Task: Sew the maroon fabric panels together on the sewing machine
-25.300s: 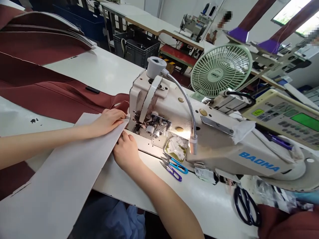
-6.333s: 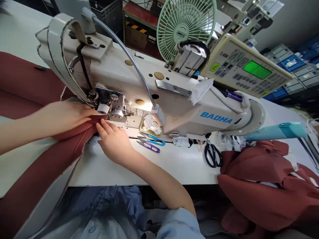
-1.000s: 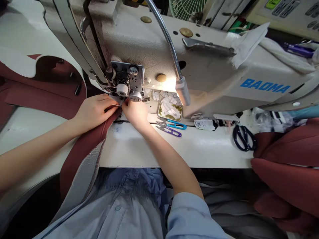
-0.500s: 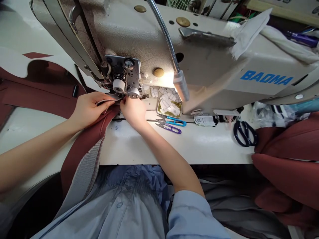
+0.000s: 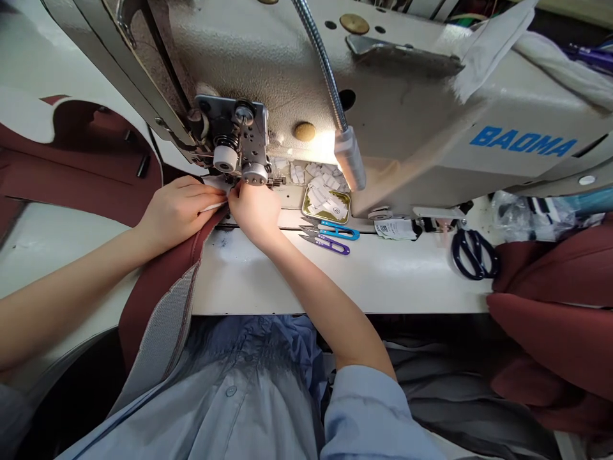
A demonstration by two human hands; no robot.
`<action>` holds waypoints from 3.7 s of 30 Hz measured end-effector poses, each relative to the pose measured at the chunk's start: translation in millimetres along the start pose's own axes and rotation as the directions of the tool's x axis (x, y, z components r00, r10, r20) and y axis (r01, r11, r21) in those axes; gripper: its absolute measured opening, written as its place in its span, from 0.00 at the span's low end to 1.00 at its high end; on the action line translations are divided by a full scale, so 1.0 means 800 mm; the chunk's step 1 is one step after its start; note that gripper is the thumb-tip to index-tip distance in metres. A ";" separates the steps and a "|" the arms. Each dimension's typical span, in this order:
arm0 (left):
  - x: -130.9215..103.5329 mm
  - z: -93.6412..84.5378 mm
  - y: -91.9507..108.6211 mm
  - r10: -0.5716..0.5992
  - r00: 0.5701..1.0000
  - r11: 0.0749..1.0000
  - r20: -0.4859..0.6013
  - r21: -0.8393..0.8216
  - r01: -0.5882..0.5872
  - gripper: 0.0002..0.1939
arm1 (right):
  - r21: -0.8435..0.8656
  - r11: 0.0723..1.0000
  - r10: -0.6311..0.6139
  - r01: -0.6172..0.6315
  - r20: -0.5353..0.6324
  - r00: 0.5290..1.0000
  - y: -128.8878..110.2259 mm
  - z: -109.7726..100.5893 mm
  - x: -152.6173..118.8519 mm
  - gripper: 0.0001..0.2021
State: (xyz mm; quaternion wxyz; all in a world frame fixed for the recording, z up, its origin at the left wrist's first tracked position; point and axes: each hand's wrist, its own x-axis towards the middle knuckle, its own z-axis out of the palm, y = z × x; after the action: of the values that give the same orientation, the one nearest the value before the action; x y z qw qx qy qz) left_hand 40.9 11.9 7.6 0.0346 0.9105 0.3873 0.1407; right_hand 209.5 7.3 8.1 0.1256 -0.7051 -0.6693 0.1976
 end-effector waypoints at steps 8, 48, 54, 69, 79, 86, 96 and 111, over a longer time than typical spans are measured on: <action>-0.003 0.001 -0.012 -0.019 0.999 0.989 0.032 -0.144 0.024 0.19 | -0.009 0.994 -0.108 0.109 0.067 0.992 0.014 -0.024 -0.018 0.14; 0.006 0.010 0.013 0.007 0.999 0.993 0.036 0.115 -0.011 0.16 | -0.345 0.710 -0.637 0.614 0.057 0.769 0.024 0.003 -0.065 0.18; 0.020 0.011 0.013 0.020 0.999 0.979 0.032 0.200 -0.026 0.15 | -0.361 0.702 -0.639 0.614 0.059 0.767 0.028 0.008 -0.057 0.16; -0.054 -0.088 0.016 -0.383 0.861 0.842 0.334 0.509 0.177 0.29 | -0.117 0.645 -0.750 0.755 0.093 0.655 0.031 0.003 -0.085 0.20; -0.110 -0.067 0.054 -0.269 0.939 0.890 0.215 0.429 0.156 0.31 | -0.052 0.591 -0.767 0.805 0.272 0.581 0.034 -0.029 -0.077 0.11; -0.050 -0.044 0.032 -0.026 0.966 0.999 0.257 0.051 0.014 0.17 | -0.020 0.579 -0.786 0.815 0.255 0.564 0.045 -0.030 -0.080 0.12; -0.032 -0.040 0.046 -0.280 0.890 0.960 0.360 0.080 0.270 0.22 | -0.104 0.505 -0.822 0.857 0.244 0.514 0.049 -0.026 -0.080 0.06; -0.002 -0.033 0.030 -0.174 0.952 0.956 0.253 0.274 0.102 0.20 | -0.065 0.611 -0.761 0.789 0.228 0.607 0.061 -0.043 -0.052 0.07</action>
State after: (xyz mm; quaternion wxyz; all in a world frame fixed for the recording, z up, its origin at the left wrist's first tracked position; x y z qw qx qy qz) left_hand 49.2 -7.4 36.3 -0.0209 0.8883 0.4568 -0.0413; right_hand 267.0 -35.0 21.6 0.0823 -0.3316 -0.9306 0.1313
